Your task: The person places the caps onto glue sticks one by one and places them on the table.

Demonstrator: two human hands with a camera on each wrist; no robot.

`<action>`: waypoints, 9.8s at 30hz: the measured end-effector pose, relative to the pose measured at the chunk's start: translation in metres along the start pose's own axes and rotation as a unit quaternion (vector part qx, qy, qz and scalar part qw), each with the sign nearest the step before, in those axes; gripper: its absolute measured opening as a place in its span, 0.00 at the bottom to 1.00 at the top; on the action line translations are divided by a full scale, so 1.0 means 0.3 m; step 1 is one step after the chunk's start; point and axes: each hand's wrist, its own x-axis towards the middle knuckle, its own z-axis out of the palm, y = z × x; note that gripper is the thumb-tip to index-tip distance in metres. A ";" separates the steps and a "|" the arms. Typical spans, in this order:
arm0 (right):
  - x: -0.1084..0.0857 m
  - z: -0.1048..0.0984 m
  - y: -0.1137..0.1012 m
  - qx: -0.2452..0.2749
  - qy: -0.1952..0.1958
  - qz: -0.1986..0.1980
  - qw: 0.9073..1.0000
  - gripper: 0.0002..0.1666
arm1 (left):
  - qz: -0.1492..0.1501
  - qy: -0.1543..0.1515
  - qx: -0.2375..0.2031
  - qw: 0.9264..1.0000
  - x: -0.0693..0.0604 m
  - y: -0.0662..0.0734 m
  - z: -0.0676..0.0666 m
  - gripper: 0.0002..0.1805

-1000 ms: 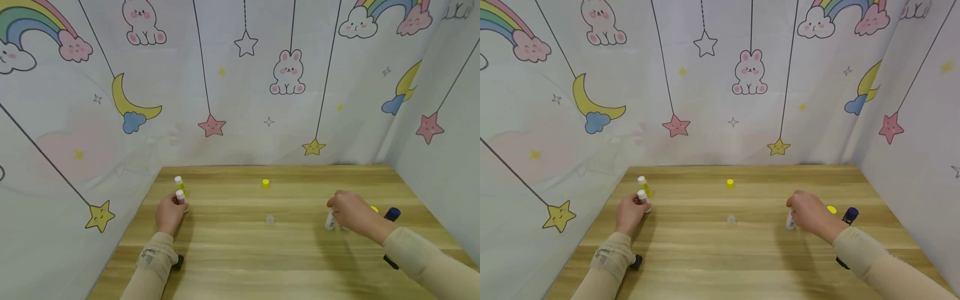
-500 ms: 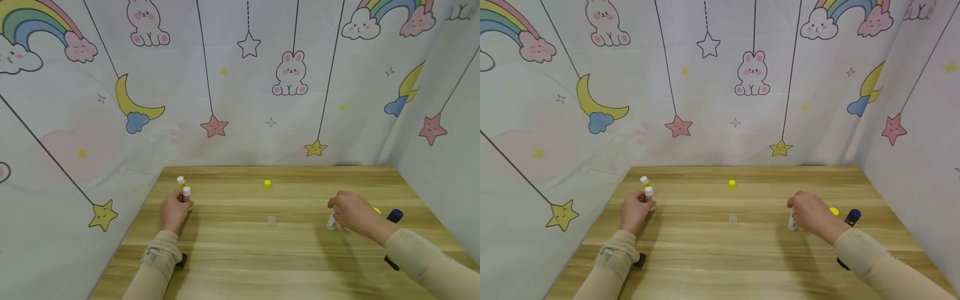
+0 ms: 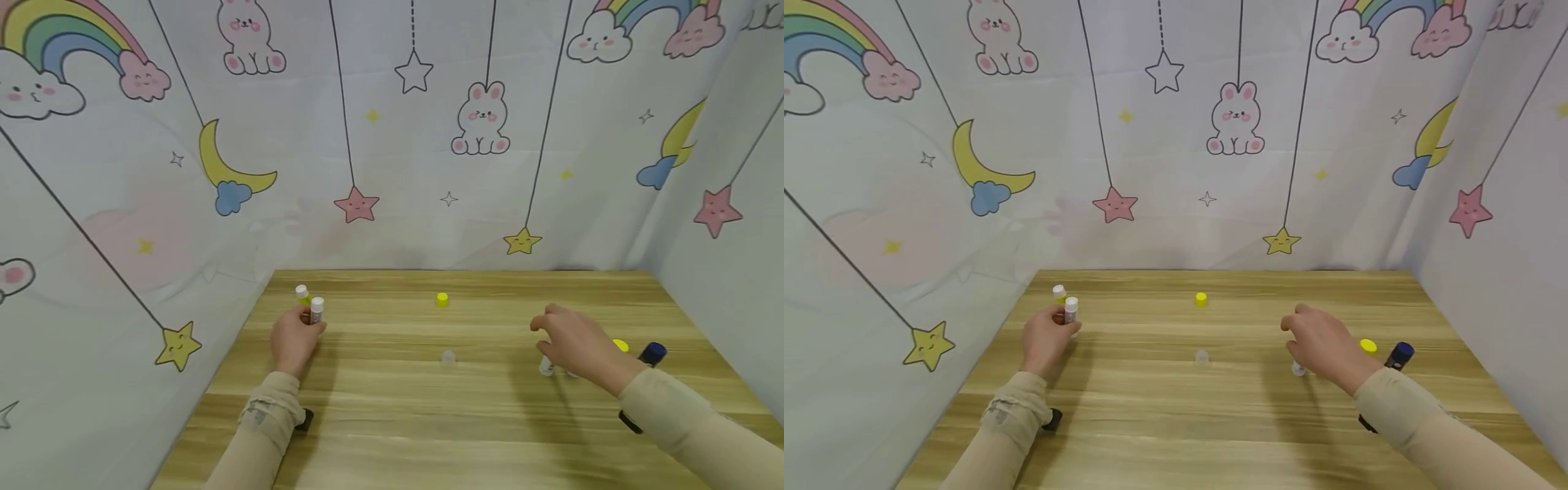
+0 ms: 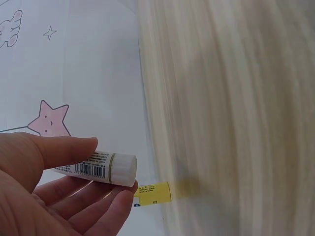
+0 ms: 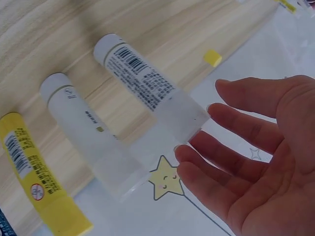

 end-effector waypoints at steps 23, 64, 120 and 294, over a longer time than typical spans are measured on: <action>0.145 0.031 -0.145 -0.008 -0.013 -0.019 1.000 0.18 | 0.070 -0.010 0.015 0.997 -0.039 0.080 0.020 0.17; 0.244 0.278 -0.320 0.096 -0.051 -0.030 0.994 0.15 | 0.149 -0.021 0.023 0.988 -0.095 0.179 0.036 0.15; 0.284 0.155 -0.258 0.161 0.079 0.001 0.984 0.13 | 0.247 -0.013 0.035 0.968 -0.135 0.285 0.110 0.14; 0.258 0.201 -0.307 0.213 0.069 0.031 0.974 0.07 | 0.318 0.044 0.032 0.947 -0.164 0.333 0.186 0.15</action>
